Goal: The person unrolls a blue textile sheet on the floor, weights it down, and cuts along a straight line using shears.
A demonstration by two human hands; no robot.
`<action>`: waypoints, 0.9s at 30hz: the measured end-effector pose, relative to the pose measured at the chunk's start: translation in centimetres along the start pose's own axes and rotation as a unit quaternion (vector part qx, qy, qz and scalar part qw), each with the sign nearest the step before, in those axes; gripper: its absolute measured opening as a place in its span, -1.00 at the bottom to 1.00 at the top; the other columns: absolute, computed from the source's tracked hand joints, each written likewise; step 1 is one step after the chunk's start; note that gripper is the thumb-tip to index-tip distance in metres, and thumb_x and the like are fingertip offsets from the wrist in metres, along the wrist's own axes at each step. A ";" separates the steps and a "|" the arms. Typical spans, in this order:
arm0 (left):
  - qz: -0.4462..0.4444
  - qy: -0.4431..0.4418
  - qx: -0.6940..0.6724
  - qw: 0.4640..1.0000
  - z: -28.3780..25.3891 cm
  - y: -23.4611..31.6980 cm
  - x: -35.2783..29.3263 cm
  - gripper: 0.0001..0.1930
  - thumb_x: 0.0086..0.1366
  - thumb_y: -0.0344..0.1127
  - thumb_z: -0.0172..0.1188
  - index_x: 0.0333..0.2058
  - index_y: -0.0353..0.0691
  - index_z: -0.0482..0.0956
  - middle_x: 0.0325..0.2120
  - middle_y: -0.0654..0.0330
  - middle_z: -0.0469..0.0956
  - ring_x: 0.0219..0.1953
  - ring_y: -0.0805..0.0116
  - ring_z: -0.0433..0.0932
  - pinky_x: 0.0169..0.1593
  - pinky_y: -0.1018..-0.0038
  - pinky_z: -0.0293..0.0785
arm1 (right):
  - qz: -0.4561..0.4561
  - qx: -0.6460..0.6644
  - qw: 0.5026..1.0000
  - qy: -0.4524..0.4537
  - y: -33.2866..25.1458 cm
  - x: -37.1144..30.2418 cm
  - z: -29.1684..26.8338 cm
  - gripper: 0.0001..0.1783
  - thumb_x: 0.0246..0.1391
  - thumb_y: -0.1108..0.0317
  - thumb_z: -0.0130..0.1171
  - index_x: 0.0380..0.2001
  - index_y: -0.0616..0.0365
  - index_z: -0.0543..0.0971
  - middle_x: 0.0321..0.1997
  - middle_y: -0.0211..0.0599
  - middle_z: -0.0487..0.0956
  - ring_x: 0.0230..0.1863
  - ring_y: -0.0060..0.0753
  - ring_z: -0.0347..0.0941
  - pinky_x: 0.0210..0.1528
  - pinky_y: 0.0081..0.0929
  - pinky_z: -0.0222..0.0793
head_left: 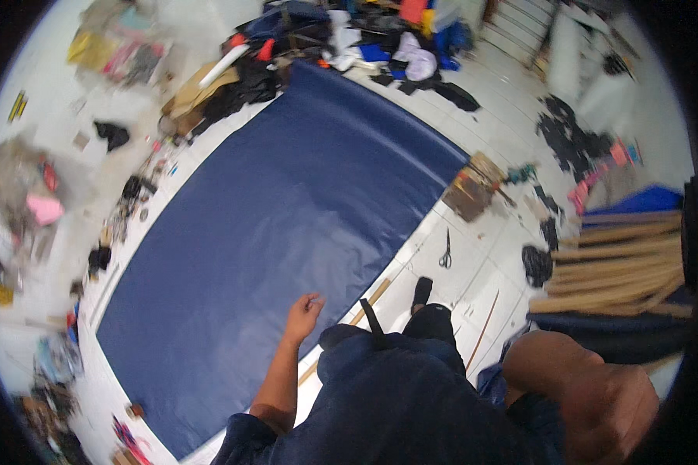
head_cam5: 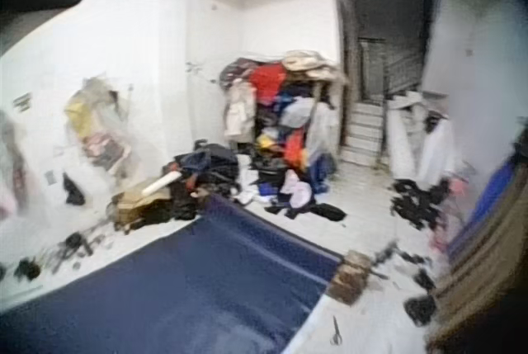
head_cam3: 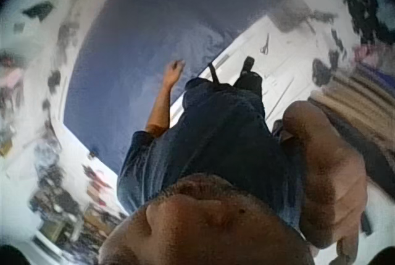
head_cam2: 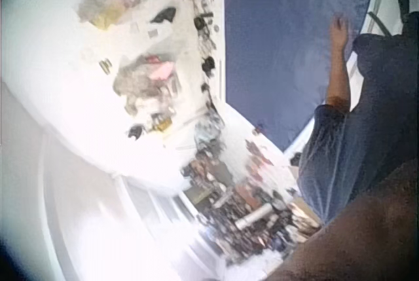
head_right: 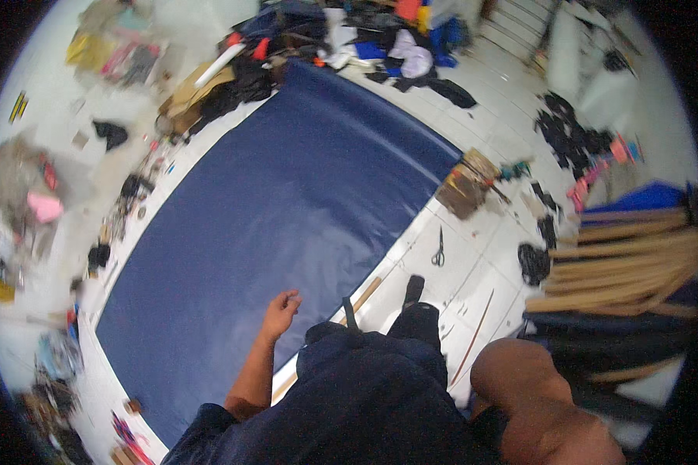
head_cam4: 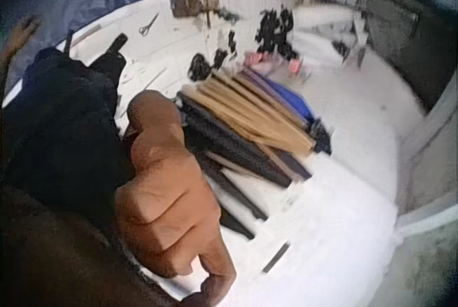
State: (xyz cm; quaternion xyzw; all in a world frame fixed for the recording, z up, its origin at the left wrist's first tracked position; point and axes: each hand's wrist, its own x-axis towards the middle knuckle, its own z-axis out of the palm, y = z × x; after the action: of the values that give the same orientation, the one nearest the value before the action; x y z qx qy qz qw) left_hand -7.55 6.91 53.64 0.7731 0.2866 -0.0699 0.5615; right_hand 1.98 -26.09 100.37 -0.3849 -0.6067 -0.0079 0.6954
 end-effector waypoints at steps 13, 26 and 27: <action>-0.170 0.157 0.059 0.971 29.8 4.5 -4.9 -0.58 0.22 -0.06 0.30 -0.09 -0.28 0.64 -0.20 -0.12 0.64 0.00 0.01 0.58 0.07 0.18 0.48 | 0.271 0.482 0.813 -0.182 24.6 -10.3 -28.2 -0.82 0.16 0.31 0.16 -0.21 0.12 0.52 -0.39 -0.26 0.50 -0.35 -0.32 0.44 -0.26 -0.43 0.38; 0.149 -0.092 -0.225 0.958 46.1 1.7 -23.6 -0.56 0.47 -0.06 -0.05 0.10 -0.26 0.53 0.01 0.02 0.57 0.10 0.06 0.51 0.19 0.24 0.38 | 0.698 0.130 0.250 -0.658 25.1 -40.7 -36.9 -0.51 0.34 -0.11 -0.04 -0.12 0.13 0.52 -0.02 -0.07 0.55 0.01 -0.01 0.48 0.01 -0.11 0.36; 0.081 -0.093 -0.326 0.937 47.8 -0.1 -25.3 -0.58 0.46 -0.09 -0.02 0.09 -0.27 0.52 0.00 0.00 0.57 0.09 0.06 0.52 0.18 0.24 0.40 | 0.713 0.166 0.189 -0.654 24.7 -42.2 -37.4 -0.47 0.34 -0.15 -0.05 -0.05 0.13 0.52 0.00 -0.09 0.56 0.05 -0.04 0.48 0.04 -0.14 0.37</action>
State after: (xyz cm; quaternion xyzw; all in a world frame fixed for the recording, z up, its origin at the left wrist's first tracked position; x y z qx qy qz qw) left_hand -18.24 -45.75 47.25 0.5581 0.1769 0.0018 0.8107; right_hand 34.02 -48.38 52.73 -0.3948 -0.2969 0.8472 -0.1957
